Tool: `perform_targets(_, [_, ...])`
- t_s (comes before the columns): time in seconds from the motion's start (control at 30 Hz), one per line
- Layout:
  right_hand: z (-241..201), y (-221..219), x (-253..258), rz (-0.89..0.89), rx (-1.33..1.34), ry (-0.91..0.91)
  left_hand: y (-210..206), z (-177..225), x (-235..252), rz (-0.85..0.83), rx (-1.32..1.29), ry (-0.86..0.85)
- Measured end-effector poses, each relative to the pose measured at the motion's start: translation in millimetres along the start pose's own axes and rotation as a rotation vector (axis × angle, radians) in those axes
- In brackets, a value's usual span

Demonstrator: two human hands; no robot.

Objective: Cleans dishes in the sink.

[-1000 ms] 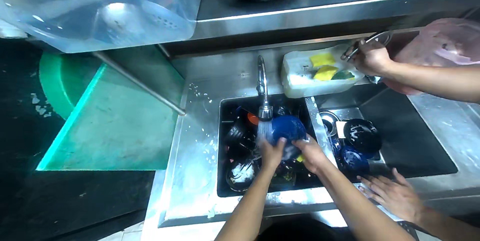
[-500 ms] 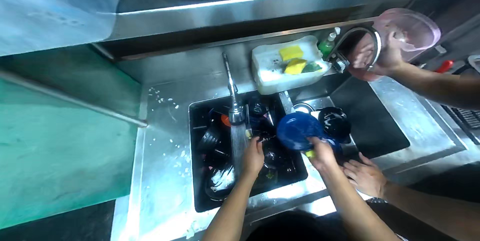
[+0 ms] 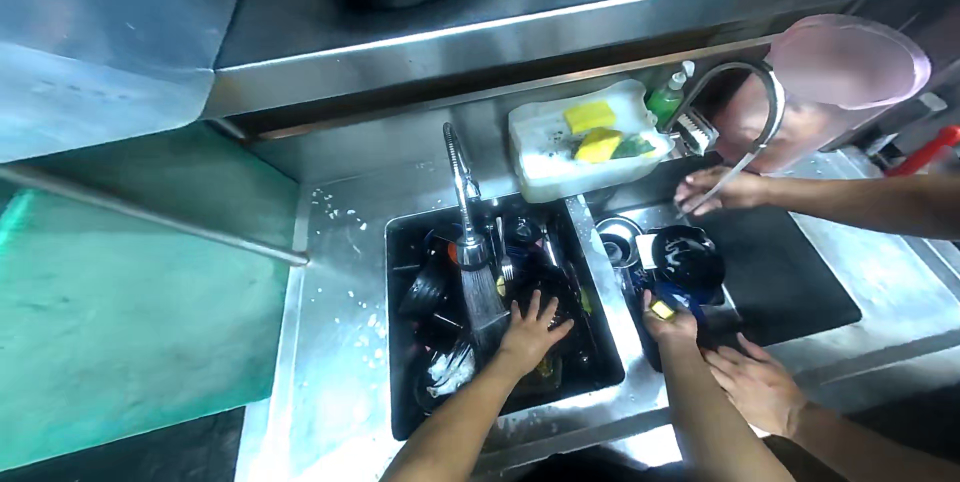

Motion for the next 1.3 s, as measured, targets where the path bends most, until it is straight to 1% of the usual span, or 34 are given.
perform_targets(0.03, [6, 1, 18, -0.05, 0.007, 0.022, 4, -5, 4, 0.023, -0.003, 0.029])
perform_targets(0.07, [9, -3, 22, -0.099, -0.019, 0.023, 9, -12, 10, 0.047, -0.017, 0.063])
perform_targets(0.2, [8, -21, -14, -0.199, -0.172, -0.053, 30, -40, 23, 0.157, -0.09, 0.192])
perform_targets(0.27, [4, -24, -32, -0.238, -0.228, -0.069, 50, -51, 19, 0.217, -0.126, 0.255])
perform_targets(0.3, [1, -25, -39, -0.268, -0.254, -0.073, 63, -57, 13, 0.266, -0.162, 0.308])
perform_targets(0.37, [-6, -25, -51, -0.325, -0.313, -0.074, 86, -71, -6, 0.355, -0.264, 0.482])
perform_targets(0.4, [-9, -23, -55, -0.343, -0.338, -0.077, 93, -79, -18, 0.407, -0.345, 0.575])
perform_targets(0.47, [-11, -17, -63, -0.367, -0.37, -0.096, 93, -93, -46, 0.435, -0.56, 0.728])
perform_targets(0.57, [-1, -12, -72, -0.409, -0.449, -0.121, 70, -113, -84, 0.553, -0.995, 0.868])
perform_targets(0.63, [14, -10, -82, -0.469, -0.592, -0.114, 47, -120, -102, 0.607, -1.214, 0.921])
perform_targets(0.7, [32, -8, -93, -0.564, -0.785, -0.092, 28, -116, -114, 0.583, -1.502, 0.942])
perform_targets(0.77, [52, -5, -107, -0.698, -0.984, -0.074, 16, -107, -124, 0.49, -1.772, 0.935])
perform_targets(0.8, [63, -4, -116, -0.773, -1.062, -0.082, 14, -102, -128, 0.444, -1.867, 0.923])
perform_targets(0.9, [94, -4, -151, -0.931, -1.195, -0.144, 11, -93, -131, 0.351, -2.035, 0.889])
perform_targets(1.0, [112, -16, -185, -1.031, -1.234, -0.125, 7, -93, -127, 0.349, -2.112, 0.776])
perform_targets(1.07, [115, -27, -197, -1.093, -1.303, 0.001, 1, -95, -122, 0.329, -2.215, 0.647])
perform_targets(1.13, [116, -35, -202, -1.144, -1.412, 0.173, -3, -92, -118, 0.253, -2.311, 0.518])
perform_targets(1.17, [116, -38, -203, -1.167, -1.452, 0.255, -6, -91, -114, 0.196, -2.312, 0.486])
perform_targets(1.2, [114, -41, -204, -1.19, -1.495, 0.342, -10, -91, -110, 0.146, -2.27, 0.486])
perform_targets(1.23, [112, -45, -205, -1.207, -1.535, 0.426, -13, -93, -105, 0.119, -2.187, 0.521])
perform_targets(1.3, [107, -48, -204, -1.226, -1.584, 0.563, -15, -99, -95, 0.139, -1.956, 0.635])
Point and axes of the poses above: each hand's wrist, its own x-axis towards the middle knuckle, its own y-axis out of the back of the hand, z = x × y, the point moved 5 cm from there along x, towards the middle knuckle, and after that the axes turned 11 degrees about y, right-handed, at the moved point
